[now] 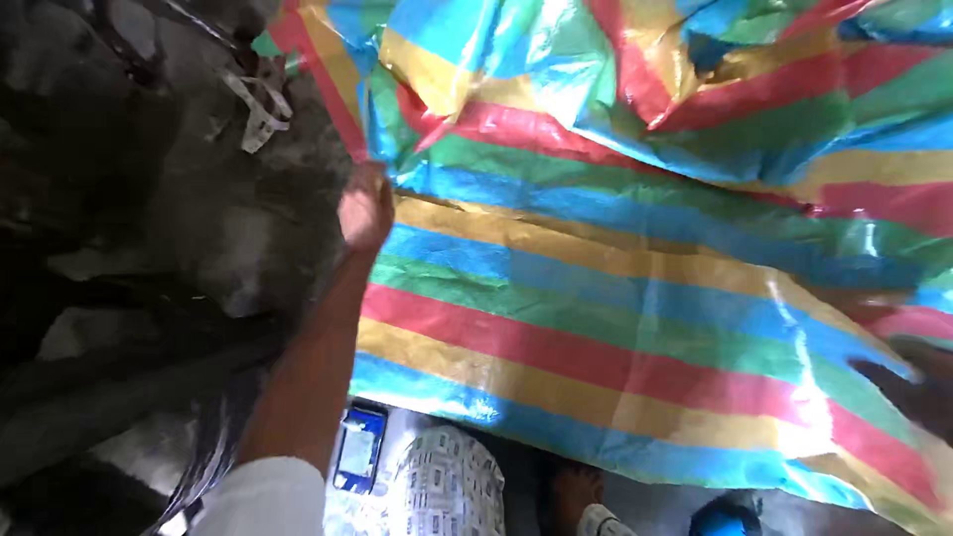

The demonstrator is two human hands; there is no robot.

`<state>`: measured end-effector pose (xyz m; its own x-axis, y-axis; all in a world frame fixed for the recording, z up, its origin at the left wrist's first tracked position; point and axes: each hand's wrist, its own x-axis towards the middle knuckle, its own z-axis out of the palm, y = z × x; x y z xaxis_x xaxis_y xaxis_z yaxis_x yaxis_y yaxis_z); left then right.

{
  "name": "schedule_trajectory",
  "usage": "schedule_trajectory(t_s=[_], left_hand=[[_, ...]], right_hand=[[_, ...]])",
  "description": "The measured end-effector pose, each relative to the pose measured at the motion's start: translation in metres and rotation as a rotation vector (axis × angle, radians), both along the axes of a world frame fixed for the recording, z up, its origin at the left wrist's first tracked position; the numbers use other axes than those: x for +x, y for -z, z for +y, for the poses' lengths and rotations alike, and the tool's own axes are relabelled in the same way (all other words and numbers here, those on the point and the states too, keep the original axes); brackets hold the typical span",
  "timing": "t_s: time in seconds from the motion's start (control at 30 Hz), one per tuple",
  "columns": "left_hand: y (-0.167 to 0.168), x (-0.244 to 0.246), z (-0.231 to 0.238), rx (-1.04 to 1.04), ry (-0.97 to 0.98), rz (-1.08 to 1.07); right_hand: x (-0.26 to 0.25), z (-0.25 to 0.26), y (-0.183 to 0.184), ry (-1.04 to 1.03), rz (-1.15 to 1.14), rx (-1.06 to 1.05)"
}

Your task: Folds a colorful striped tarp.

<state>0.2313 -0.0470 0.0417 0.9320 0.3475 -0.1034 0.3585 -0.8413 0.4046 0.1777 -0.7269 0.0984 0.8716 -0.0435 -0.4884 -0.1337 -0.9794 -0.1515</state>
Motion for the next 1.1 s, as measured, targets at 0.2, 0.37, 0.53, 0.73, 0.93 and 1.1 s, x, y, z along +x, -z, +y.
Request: schedule_trajectory(t_s=[0.2,0.37,0.53,0.73,0.93,1.1], left_hand=[[0.033,0.099,0.031,-0.307,-0.226,0.132],[0.020,0.115,0.043,-0.090,-0.288,0.063],[0.022,0.106,0.091,-0.034,-0.570,-0.015],[0.019,0.067,0.052,0.156,-0.373,-0.299],[0.032,-0.009,0.033,-0.144,-0.109,0.216],[0.029,-0.042,0.047,-0.115,-0.075,0.205]], right_hand=[[0.096,0.059,0.099,-0.134,0.020,0.111],[0.101,0.053,0.147,-0.133,0.010,0.094],[0.103,0.055,0.145,-0.158,-0.009,0.117],[0.097,0.074,0.112,-0.103,0.070,0.060],[-0.004,0.047,0.024,0.187,0.166,-0.232],[-0.069,-0.015,-0.034,0.286,0.406,-0.255]])
